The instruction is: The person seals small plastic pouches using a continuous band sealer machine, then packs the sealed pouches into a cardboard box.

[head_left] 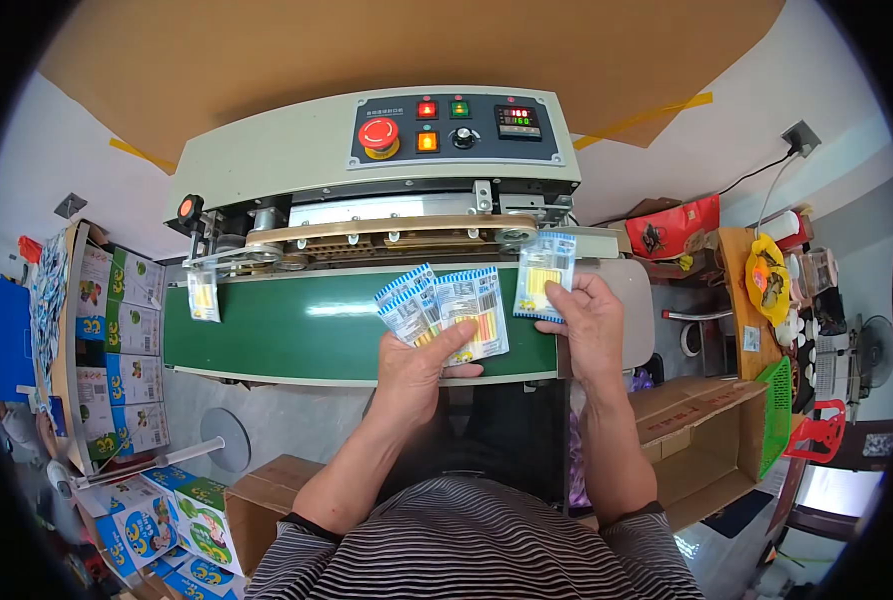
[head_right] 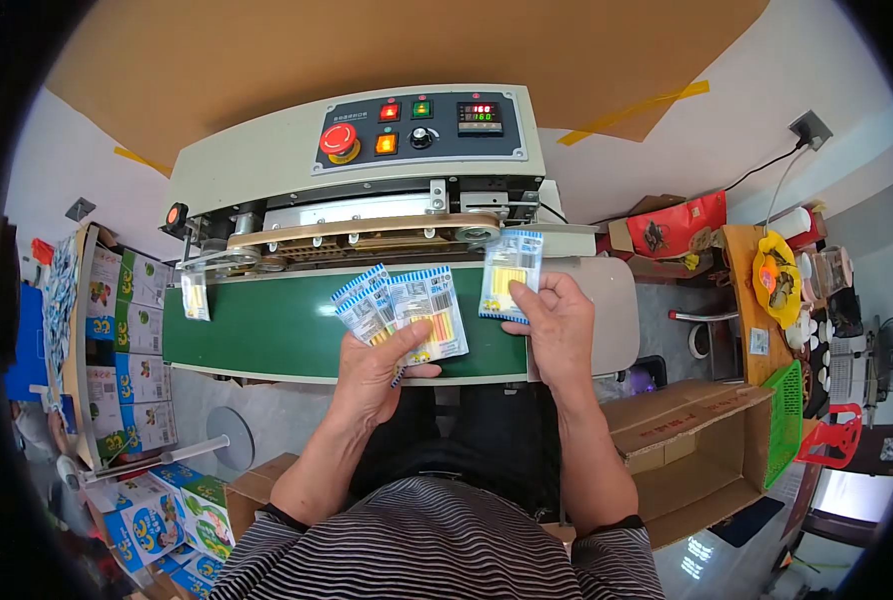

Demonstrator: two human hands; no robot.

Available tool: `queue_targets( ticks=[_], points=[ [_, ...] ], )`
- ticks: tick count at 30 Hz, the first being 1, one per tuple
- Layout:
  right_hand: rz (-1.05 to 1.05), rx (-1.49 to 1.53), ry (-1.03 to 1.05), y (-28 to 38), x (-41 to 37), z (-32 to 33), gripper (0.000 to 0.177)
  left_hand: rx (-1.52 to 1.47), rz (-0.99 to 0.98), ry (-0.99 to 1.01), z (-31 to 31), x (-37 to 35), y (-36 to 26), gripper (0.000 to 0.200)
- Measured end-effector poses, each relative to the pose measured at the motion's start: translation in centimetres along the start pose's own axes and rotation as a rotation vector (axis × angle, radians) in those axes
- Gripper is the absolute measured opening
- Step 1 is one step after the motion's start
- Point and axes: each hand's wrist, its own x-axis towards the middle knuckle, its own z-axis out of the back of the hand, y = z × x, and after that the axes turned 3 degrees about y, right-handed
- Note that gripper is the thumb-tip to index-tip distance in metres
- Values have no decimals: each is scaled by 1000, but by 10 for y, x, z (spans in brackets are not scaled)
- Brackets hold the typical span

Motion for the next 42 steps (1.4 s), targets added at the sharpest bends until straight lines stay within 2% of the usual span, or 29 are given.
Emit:
queue_targets(
  ticks=[2,5,10,13,14,17,21,26,29,34,37,42],
  points=[
    [-6,-13,13,-1,3,-6,19,-18,10,-3,0,1,1,33],
    [125,-133,10,-6,5,-14,23,-144,31,91,2,1,2,35],
    [277,-55,36,-14,-27,-16,26,-49,-3,94,-3,2,10,36],
    [-4,65,381,-6,-46,-15,28,98,-6,95,-9,2,15,38],
    [2,66,377,-4,-46,-12,28,101,-8,101,-11,1,14,38],
    [-74,90,120,1,-43,-3,28,-5,14,114,-11,-2,11,38],
    [-56,-19,21,1,-24,12,30,-196,40,208,2,4,12,39],
    [-104,-56,55,4,-8,5,30,-45,21,270,4,1,11,41],
    [-94,-81,95,4,0,-5,30,148,33,276,7,2,7,36],
    [-60,-121,120,7,2,-21,31,148,63,206,9,4,8,30],
    [-1,-274,89,5,-7,-14,32,-129,82,202,8,4,10,28],
    [92,-138,73,4,-35,-11,32,50,-20,156,5,-4,12,27]
  ],
)
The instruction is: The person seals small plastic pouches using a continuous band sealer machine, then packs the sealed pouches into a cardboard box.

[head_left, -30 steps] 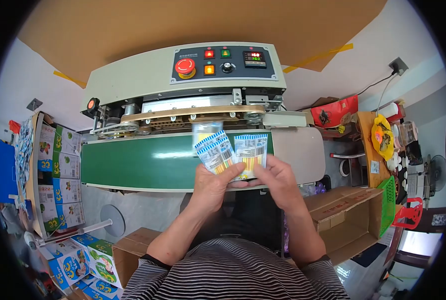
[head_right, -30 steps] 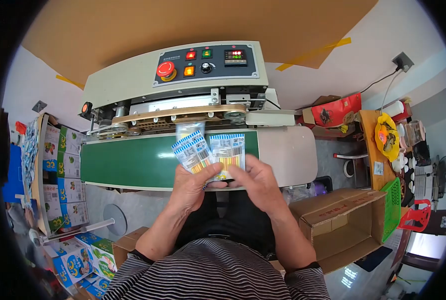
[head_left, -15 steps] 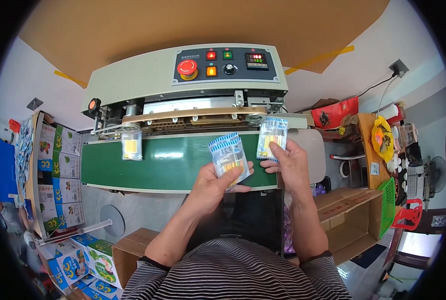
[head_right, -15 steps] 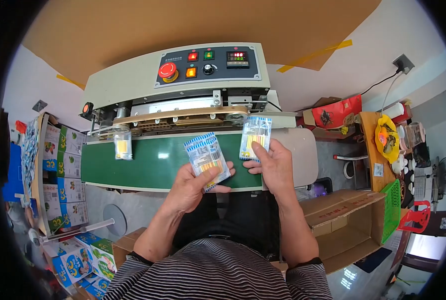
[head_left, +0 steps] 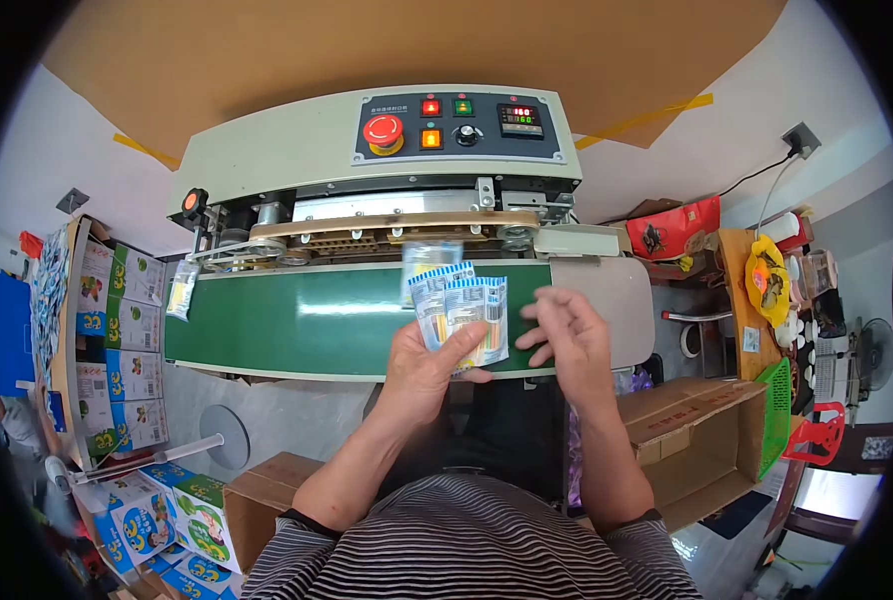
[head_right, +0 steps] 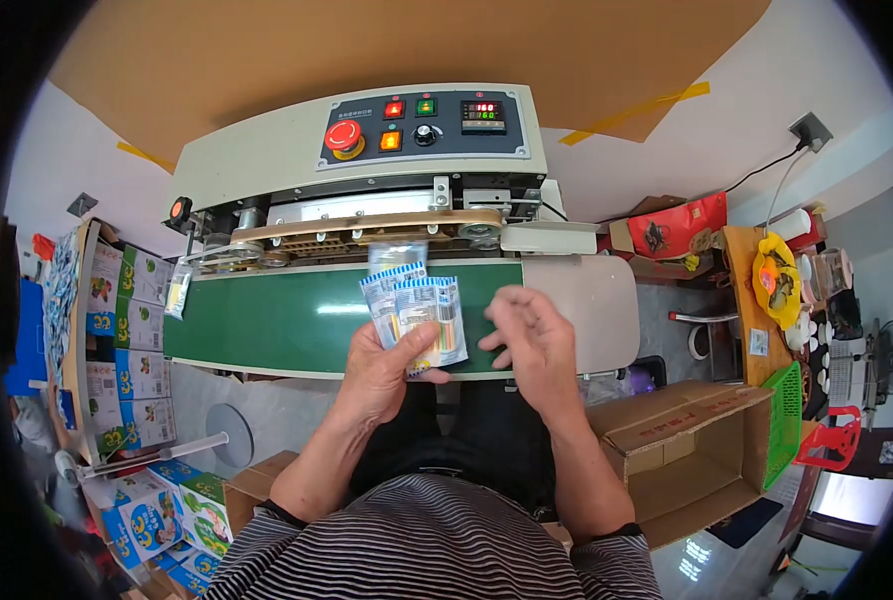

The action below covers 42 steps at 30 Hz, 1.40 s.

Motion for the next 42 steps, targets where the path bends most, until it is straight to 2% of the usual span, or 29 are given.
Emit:
queue_targets(
  ticks=[3,8,11,15,20,23,28,32,36,39,40,42],
  points=[
    [-161,206,331,1,-14,-6,32,46,-21,-78,-9,-2,-1,27],
    [-39,170,332,-15,-19,-10,32,62,4,-84,-12,-3,3,28],
    [-57,154,68,-13,-20,-3,29,-68,-10,-17,-6,-2,8,31],
    [-139,88,-89,-4,-6,22,28,20,18,18,5,-1,3,32],
    [-167,58,-37,-1,17,22,28,-6,15,41,3,0,-2,30],
    [-210,15,53,0,27,18,31,144,-4,43,5,-1,-4,32],
    [-242,-52,83,3,36,0,32,130,14,15,11,2,-2,35],
    [-84,-154,34,7,22,-11,33,127,-85,-69,4,0,-7,37],
    [-63,49,136,-1,-8,-10,35,141,-54,8,-3,-3,-2,43],
    [-34,94,365,-25,-12,-4,35,171,-121,111,-15,-1,13,51],
    [-30,94,363,-24,-12,-1,35,172,-124,114,-16,-2,14,51],
    [-88,147,171,-9,-11,2,36,153,-84,162,-17,-7,17,54]
  ],
)
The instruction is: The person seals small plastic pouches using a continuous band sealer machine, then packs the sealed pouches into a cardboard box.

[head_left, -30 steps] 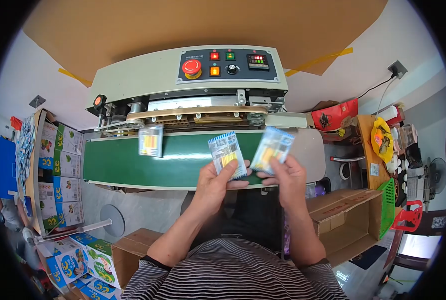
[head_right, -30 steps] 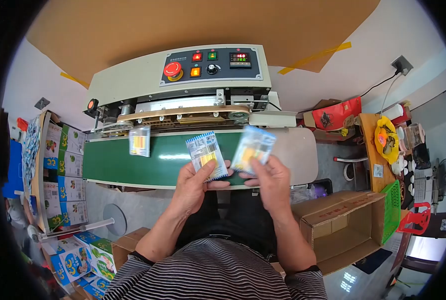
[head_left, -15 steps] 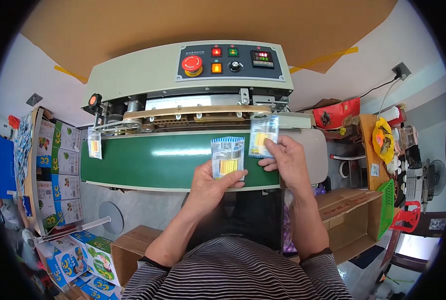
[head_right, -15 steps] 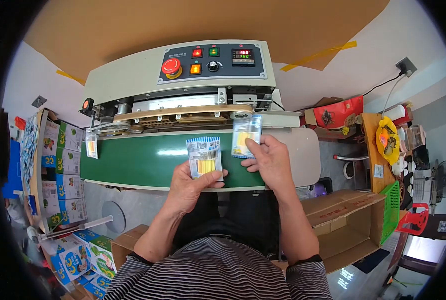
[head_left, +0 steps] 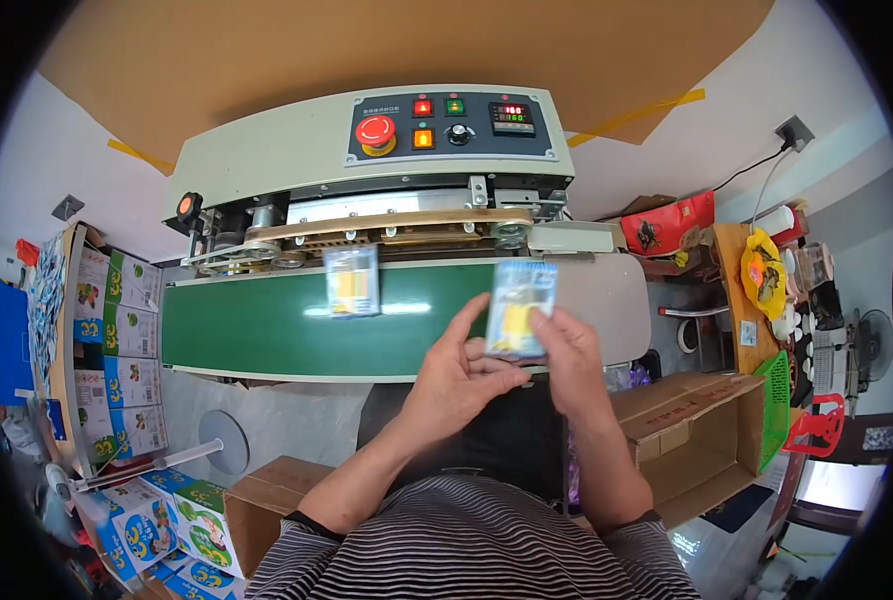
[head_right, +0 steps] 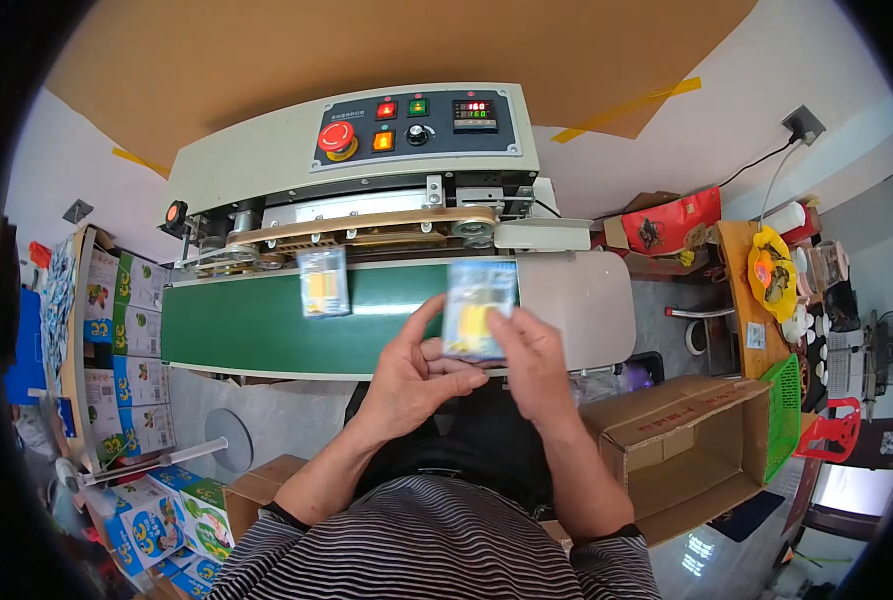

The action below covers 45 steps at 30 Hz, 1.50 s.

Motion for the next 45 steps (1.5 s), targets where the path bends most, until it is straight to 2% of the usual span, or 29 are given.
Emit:
queue_targets(
  ticks=[1,5,14,19,23,25,27,29,33,34,36,38,40,42,43,45],
  points=[
    [-20,33,-96,5,1,1,37,-12,18,24,0,-1,0,55],
    [-49,-117,-203,21,16,23,37,4,75,-31,8,-4,-4,54],
    [-100,-150,-135,14,48,9,37,23,116,6,13,-8,0,46],
    [-14,-216,-156,16,45,3,30,-10,108,45,7,-19,2,42],
    [166,-283,-307,29,1,33,22,28,132,101,2,-39,11,40],
    [235,-314,-482,43,-36,63,21,61,169,184,-3,-50,21,40],
    [216,-387,-609,62,-76,105,19,137,244,214,-6,-57,37,39],
    [156,-495,-815,76,-131,149,18,203,327,259,-12,-64,57,37],
    [-282,-1077,-599,81,-217,235,16,192,465,348,-19,-67,84,34],
    [-392,-1235,-531,69,-229,257,17,242,483,320,-23,-65,86,34],
    [-634,-1306,-432,32,-234,301,26,317,505,312,-33,-58,87,34],
    [-989,-1148,-222,-17,-217,342,28,381,499,322,-40,-51,87,33],
    [-1041,-1175,-27,-91,-202,376,41,433,501,329,-47,-46,86,33],
    [-1005,-1043,152,-156,-193,401,49,468,496,286,-55,-41,85,32],
    [-991,-1029,156,-200,-186,417,49,488,492,255,-58,-38,84,32],
    [-826,-863,81,-292,-187,446,54,514,505,228,-59,-37,87,32]
  ],
)
